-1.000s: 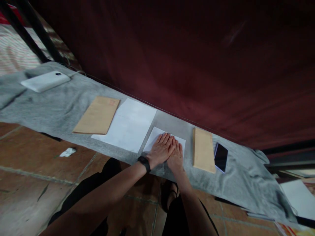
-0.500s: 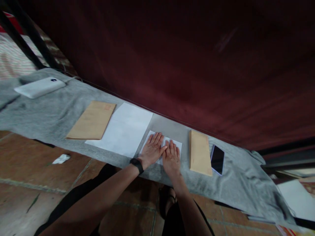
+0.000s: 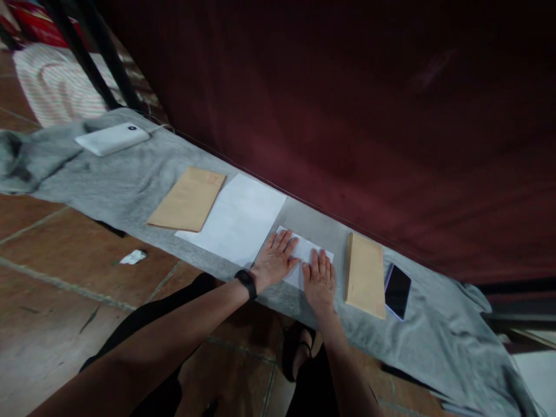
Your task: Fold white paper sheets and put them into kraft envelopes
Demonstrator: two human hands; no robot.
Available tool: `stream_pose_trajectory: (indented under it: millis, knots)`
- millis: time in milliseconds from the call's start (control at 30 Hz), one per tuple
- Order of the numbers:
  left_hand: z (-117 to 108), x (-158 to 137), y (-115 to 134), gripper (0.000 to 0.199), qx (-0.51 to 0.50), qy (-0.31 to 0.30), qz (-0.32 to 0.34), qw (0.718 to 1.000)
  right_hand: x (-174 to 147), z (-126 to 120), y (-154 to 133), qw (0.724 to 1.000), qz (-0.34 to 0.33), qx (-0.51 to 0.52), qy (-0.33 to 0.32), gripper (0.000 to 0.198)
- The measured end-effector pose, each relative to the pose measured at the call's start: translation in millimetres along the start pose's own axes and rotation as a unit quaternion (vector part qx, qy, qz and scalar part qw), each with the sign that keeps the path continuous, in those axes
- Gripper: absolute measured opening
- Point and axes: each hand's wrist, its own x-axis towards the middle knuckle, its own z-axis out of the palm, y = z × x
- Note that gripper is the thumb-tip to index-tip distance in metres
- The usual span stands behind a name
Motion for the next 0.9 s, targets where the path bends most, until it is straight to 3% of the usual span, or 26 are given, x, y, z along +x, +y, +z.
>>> stream_pose_trajectory:
  millis: [600,900]
  knots:
    - [-4,-8,0,0.062,-0.014,0.009,-0.003,1.000,-8,5,18,0.999,-0.022,-0.002,0.033,0.060]
    - [-3,-7,0,0.062,-0.015,0.007,-0.005,1.000,-12,4,19,0.999,0.012,0.004,0.043,0.067]
